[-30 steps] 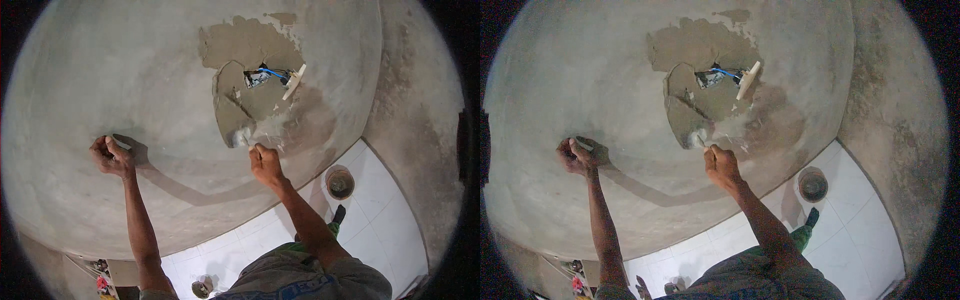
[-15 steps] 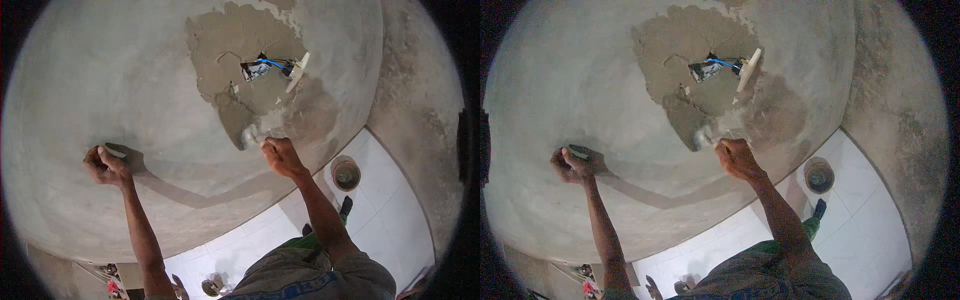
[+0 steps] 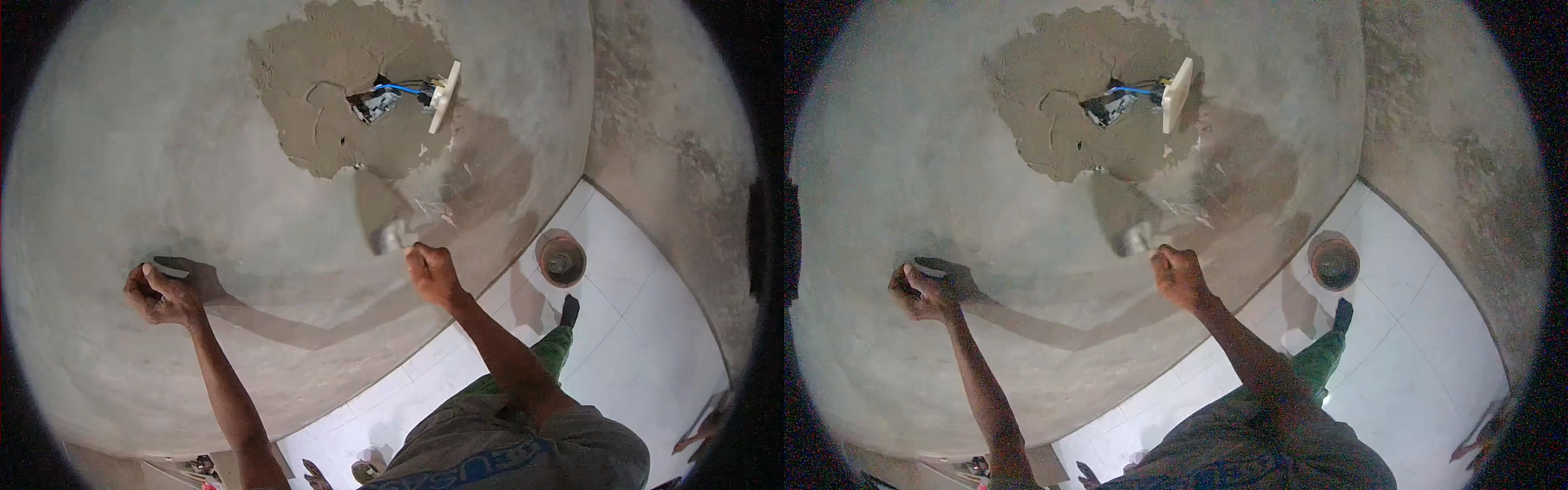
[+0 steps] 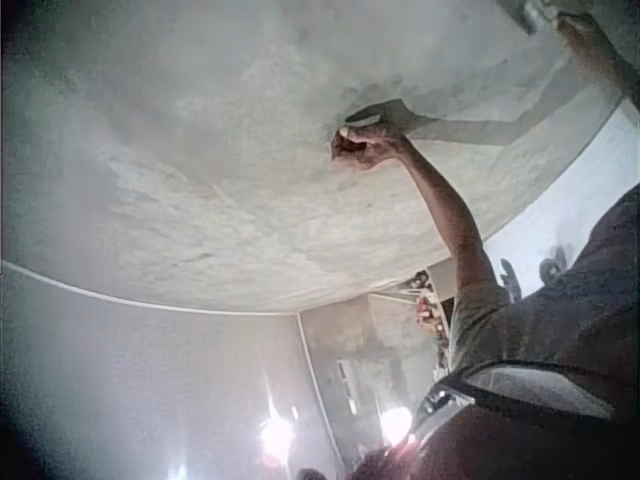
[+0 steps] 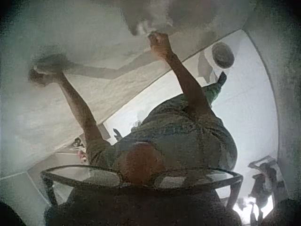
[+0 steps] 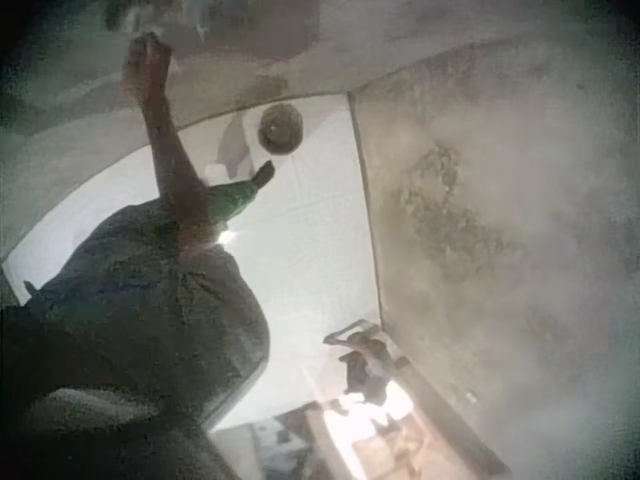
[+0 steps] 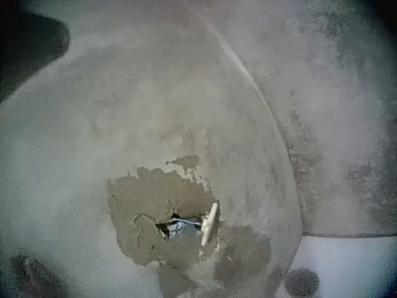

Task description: The person applies mortar around an electrical outlet on a concrete wall using a trowel, taking mortar from a bucket.

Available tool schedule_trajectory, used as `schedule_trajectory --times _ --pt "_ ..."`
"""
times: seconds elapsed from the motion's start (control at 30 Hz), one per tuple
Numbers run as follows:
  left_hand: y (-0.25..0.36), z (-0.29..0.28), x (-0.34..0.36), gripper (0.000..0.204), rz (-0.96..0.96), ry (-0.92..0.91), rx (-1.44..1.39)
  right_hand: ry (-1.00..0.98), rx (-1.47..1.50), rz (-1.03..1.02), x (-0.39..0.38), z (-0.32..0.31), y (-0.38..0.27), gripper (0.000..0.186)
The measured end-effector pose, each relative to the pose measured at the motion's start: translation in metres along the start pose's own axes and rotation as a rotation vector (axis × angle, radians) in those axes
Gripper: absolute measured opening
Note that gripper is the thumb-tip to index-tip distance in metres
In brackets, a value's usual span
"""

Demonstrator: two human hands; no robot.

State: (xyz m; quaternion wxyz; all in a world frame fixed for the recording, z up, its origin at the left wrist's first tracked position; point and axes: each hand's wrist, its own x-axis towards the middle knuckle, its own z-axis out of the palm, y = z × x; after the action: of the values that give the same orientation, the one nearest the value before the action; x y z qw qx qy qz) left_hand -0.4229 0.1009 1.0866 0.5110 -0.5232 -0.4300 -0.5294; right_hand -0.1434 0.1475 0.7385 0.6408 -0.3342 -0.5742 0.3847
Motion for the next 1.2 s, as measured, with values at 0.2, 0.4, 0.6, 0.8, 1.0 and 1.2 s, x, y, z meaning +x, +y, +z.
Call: schedule_trajectory --times 0.2,0.4,0.6,0.8,1.0,1.2 --pt "-0.005 -0.004 -0.001 0.030 -0.039 0.007 -0.036 0.018 0.641 0.671 0.030 0.014 -0.021 0.037" --pt "0.004 -0.002 -0.002 0.031 0.000 -0.001 -0.009 -0.009 0.012 0.030 -0.004 0.034 -0.020 0.032" --pt "-0.005 -0.004 -0.002 0.034 -0.048 -0.011 -0.039 -0.004 0.093 0.103 0.055 0.006 -0.069 0.033" --pt "-0.002 -0.002 0.000 0.029 -0.042 -0.006 -0.074 -0.036 0.034 0.006 0.124 -0.015 -0.112 0.035" --pt "0.003 -0.004 0.000 0.025 -0.033 -0.011 -0.070 -0.268 -0.116 -0.051 0.081 -0.025 -0.097 0.039" --pt "0.002 -0.008 0.003 0.027 -0.040 -0.017 -0.051 -0.143 0.454 0.481 0.138 -0.054 -0.190 0.041"
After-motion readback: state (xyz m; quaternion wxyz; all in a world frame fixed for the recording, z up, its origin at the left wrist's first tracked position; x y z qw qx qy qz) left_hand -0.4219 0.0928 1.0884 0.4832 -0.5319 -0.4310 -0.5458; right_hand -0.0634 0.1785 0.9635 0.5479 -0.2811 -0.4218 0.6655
